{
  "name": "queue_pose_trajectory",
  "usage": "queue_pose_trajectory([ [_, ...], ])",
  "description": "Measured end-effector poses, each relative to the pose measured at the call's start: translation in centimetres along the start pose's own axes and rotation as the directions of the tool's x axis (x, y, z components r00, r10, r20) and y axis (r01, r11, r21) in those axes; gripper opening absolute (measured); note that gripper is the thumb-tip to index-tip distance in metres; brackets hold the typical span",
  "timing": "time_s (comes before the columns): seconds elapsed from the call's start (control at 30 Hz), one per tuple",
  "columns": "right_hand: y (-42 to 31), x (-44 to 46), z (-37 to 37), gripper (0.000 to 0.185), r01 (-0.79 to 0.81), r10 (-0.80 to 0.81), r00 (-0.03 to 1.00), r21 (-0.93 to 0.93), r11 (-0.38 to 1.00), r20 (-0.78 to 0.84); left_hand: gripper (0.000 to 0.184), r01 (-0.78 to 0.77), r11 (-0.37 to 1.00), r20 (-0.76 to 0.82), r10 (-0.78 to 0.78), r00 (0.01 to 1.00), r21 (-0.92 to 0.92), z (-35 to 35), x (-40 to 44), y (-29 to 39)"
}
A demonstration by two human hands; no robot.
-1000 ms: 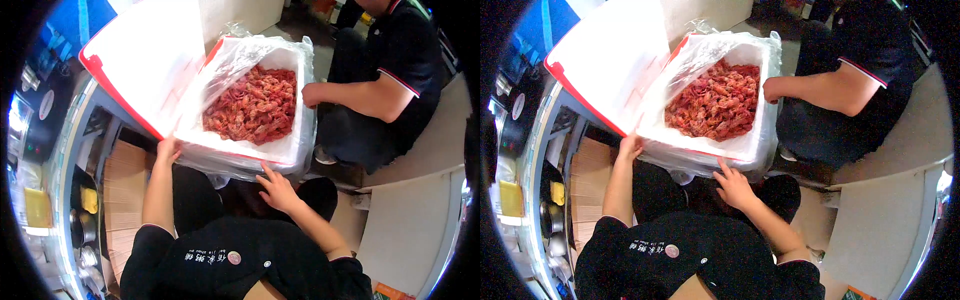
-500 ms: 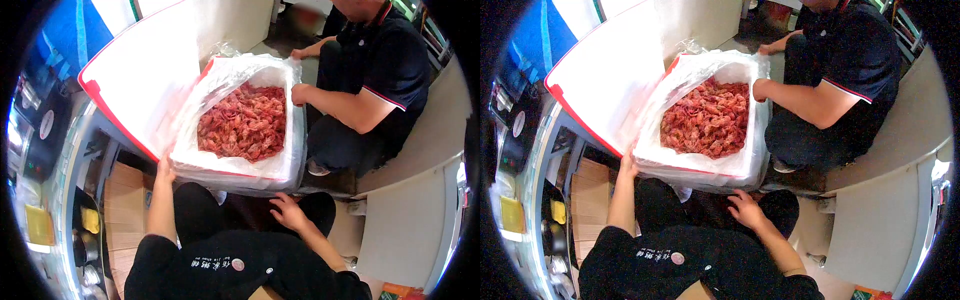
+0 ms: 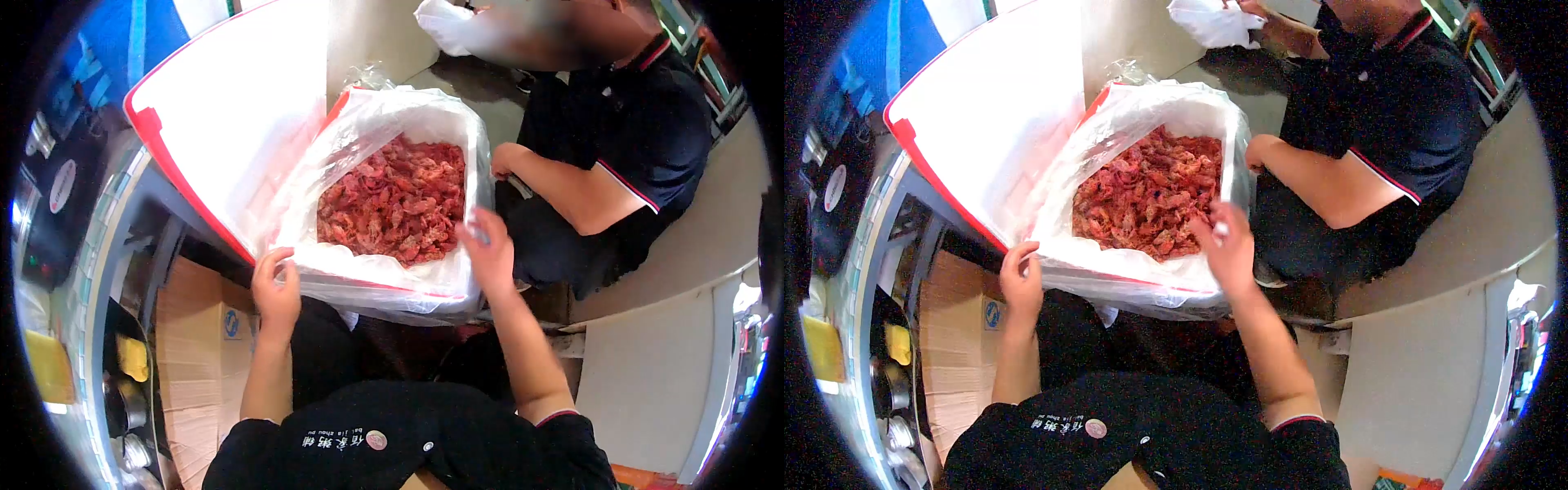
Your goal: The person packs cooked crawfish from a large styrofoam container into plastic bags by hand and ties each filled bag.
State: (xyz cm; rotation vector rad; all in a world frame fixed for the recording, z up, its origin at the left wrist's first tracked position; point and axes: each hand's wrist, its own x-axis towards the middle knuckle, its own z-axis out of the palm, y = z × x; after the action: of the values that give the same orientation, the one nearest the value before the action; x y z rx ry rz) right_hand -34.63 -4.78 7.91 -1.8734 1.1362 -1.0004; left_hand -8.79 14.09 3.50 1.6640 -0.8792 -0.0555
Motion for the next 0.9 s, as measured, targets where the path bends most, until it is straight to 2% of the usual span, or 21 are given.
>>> queue_pose_trajectory([
  [0.07,-1.2,4.6,1.5,0.069,-0.267,0.281,0.959,0.23,0.936,-0.033,0.016,-0.01,0.999,0.055,0.012,0.998,-0.032,1.0,0.3,1.2],
  [0.13,1.3,9.8,4.3,0.086,-0.163,0.222,0.951,0.259,0.952,-0.215,0.015,-0.033,0.997,0.118,0.041,0.992,-0.069,1.7,0.3,1.9],
  [0.23,-0.2,14.2,6.6,0.085,-0.096,0.174,0.954,0.301,0.949,-0.245,0.013,-0.03,0.995,0.19,0.049,0.981,-0.098,2.6,-0.1,1.9],
  [0.27,2.7,16.2,8.4,0.08,-0.007,0.128,0.962,0.449,0.893,-0.24,0.013,-0.013,0.994,0.206,0.035,0.978,-0.108,3.0,-0.3,1.8],
  [0.33,7.9,17.4,11.2,0.064,-0.273,0.283,0.944,0.079,0.959,-0.167,0.013,-0.011,0.995,0.245,0.034,0.969,-0.095,4.0,-0.7,1.2],
  [0.4,13.0,15.5,12.2,0.045,-0.309,0.315,0.945,-0.073,0.948,0.089,0.013,-0.002,0.997,0.285,0.025,0.958,-0.08,4.6,-0.8,0.6],
  [0.43,12.9,13.9,12.2,0.045,-0.321,0.328,0.94,-0.082,0.944,0.091,0.014,-0.092,0.99,0.318,0.12,0.941,-0.102,4.9,-0.6,0.3],
  [0.47,12.7,12.6,12.3,0.039,-0.311,0.313,0.949,-0.037,0.95,0.049,0.014,-0.18,0.975,0.345,0.215,0.913,-0.132,5.3,-0.2,0.1],
  [0.5,12.8,11.3,12.1,0.033,-0.3,0.3,0.954,0.007,0.954,0.007,0.015,-0.126,0.982,0.37,0.17,0.914,-0.139,5.8,0.1,0.1],
  [0.53,12.3,10.2,11.6,0.036,-0.185,0.183,0.976,0.0,0.983,0.12,0.015,-0.108,0.984,0.377,0.155,0.913,-0.144,6.5,0.4,0.0],
  [0.6,8.6,6.3,10.7,0.037,-0.033,0.055,0.993,-0.205,0.978,0.103,0.016,-0.049,0.985,0.418,0.117,0.901,-0.168,8.3,0.9,0.5],
  [0.67,5.6,2.1,10.0,0.038,-0.09,0.103,0.991,-0.145,0.985,0.089,0.023,0.305,0.891,0.501,-0.106,0.859,-0.335,11.2,0.8,2.5],
  [0.73,3.6,-1.4,9.5,0.042,0.209,-0.176,0.967,-0.18,0.961,0.184,0.031,0.194,0.935,0.488,-0.027,0.872,-0.295,13.4,0.5,3.1],
  [0.77,3.4,-3.3,9.2,0.05,0.238,-0.229,0.96,-0.035,0.971,0.162,0.031,0.165,0.943,0.525,0.012,0.851,-0.289,14.0,0.4,2.7],
  [0.8,4.3,-3.4,8.8,0.05,0.237,-0.228,0.959,-0.033,0.971,0.17,0.031,0.17,0.943,0.522,0.005,0.853,-0.287,14.6,-0.1,2.1],
  [0.87,6.8,-3.8,7.0,0.067,-0.044,0.073,0.902,-0.077,0.996,0.426,0.027,0.321,0.893,0.48,-0.142,0.866,-0.316,15.5,-1.4,0.5],
  [0.9,5.7,-3.4,5.9,0.062,-0.176,0.137,0.928,0.084,0.981,0.346,0.026,0.194,0.911,0.465,-0.002,0.886,-0.365,15.6,-1.4,-0.7],
])
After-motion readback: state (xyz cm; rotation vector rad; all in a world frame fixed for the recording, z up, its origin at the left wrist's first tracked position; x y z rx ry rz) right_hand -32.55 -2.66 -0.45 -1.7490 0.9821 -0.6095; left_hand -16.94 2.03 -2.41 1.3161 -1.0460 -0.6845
